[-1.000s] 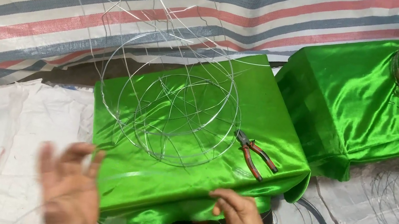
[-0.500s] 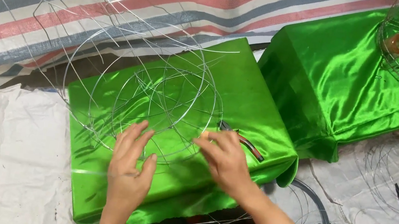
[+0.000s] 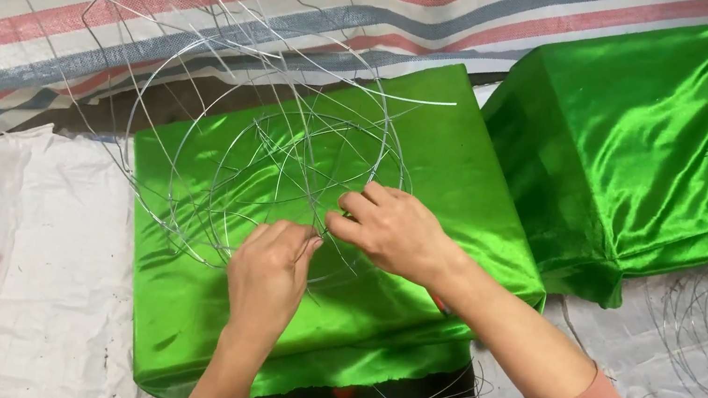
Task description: Assembling a wire reel or frame by cutting and bending metal wires with pliers.
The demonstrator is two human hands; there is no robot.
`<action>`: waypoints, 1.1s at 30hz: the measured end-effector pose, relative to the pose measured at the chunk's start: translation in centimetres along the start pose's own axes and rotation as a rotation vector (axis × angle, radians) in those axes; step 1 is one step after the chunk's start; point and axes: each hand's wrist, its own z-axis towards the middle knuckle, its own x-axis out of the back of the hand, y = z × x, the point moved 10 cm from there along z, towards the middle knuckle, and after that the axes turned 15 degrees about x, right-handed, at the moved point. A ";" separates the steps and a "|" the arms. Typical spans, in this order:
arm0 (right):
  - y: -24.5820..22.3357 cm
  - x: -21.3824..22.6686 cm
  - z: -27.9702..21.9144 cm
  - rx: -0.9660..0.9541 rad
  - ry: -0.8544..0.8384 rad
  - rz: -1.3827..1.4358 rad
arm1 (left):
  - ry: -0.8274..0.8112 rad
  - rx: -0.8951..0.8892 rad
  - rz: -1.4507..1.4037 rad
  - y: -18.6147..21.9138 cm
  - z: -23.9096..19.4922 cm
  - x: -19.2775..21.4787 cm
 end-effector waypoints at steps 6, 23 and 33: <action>-0.3 -1.4 -0.7 0.046 0.001 0.054 | 0.013 0.024 0.003 0.7 -0.2 -0.6; -0.8 0.3 -0.2 0.111 0.003 0.099 | 0.033 -0.306 0.223 1.0 -1.9 -1.5; -1.4 -0.5 -0.8 0.167 0.002 0.070 | -0.044 -0.326 0.199 0.1 -1.4 -3.4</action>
